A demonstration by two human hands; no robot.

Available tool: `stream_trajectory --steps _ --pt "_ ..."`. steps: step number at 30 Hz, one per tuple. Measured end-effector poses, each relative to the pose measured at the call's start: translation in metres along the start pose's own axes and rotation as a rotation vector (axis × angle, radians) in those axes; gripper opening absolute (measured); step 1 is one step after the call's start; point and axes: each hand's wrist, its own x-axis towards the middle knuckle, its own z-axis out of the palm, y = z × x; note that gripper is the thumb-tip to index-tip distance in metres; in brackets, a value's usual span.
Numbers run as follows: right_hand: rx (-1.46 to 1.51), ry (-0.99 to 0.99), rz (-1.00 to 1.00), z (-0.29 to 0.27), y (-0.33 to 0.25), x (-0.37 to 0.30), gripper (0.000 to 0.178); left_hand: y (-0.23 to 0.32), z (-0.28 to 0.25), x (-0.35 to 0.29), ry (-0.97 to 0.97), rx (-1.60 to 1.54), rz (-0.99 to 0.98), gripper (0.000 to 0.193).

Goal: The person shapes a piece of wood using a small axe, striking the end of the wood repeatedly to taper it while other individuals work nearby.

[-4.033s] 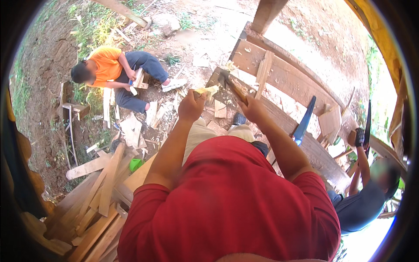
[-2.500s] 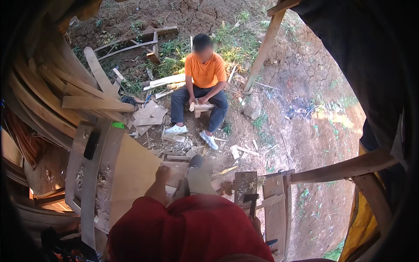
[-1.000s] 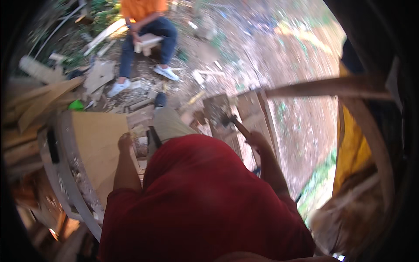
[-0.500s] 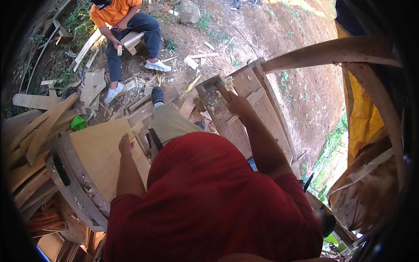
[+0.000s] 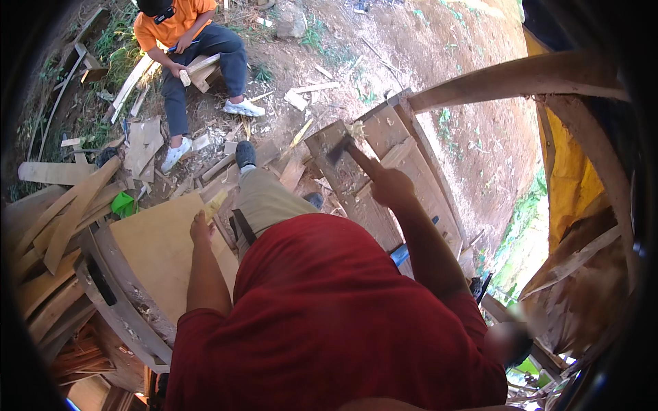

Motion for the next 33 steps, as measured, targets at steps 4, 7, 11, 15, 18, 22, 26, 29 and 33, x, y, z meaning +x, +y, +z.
stream_trajectory --steps 4,7,11,15,18,22,26,29,33 --pt "0.081 0.086 -0.012 0.022 -0.036 0.050 0.094 -0.001 -0.014 -0.006 0.018 0.145 -0.054 0.052" --pt "0.089 0.010 -0.032 0.036 -0.040 0.042 0.095 0.006 -0.025 0.001 0.054 0.165 -0.037 0.051" --pt "0.084 -0.146 0.128 0.050 -0.015 -0.013 0.101 0.028 -0.028 0.002 0.077 0.072 0.043 0.049" --pt "-0.067 -0.201 0.097 0.052 0.022 -0.042 0.100 0.040 -0.022 0.005 0.031 0.088 0.091 0.049" --pt "0.034 -0.088 0.087 0.047 0.022 -0.035 0.081 0.046 -0.010 0.000 0.010 0.094 0.115 0.048" --pt "0.148 0.067 0.028 0.021 -0.019 0.000 0.077 0.045 -0.012 0.012 -0.009 0.182 0.178 0.046" --pt "0.157 0.122 0.042 0.081 -0.019 0.074 0.081 0.056 0.003 -0.011 -0.028 0.228 0.196 0.045" --pt "0.191 0.043 0.012 0.069 -0.018 0.038 0.093 0.065 -0.008 -0.021 0.003 0.224 0.268 0.045" --pt "0.068 -0.062 0.118 0.080 0.023 -0.029 0.099 0.090 0.011 -0.050 -0.015 0.218 0.449 0.041"
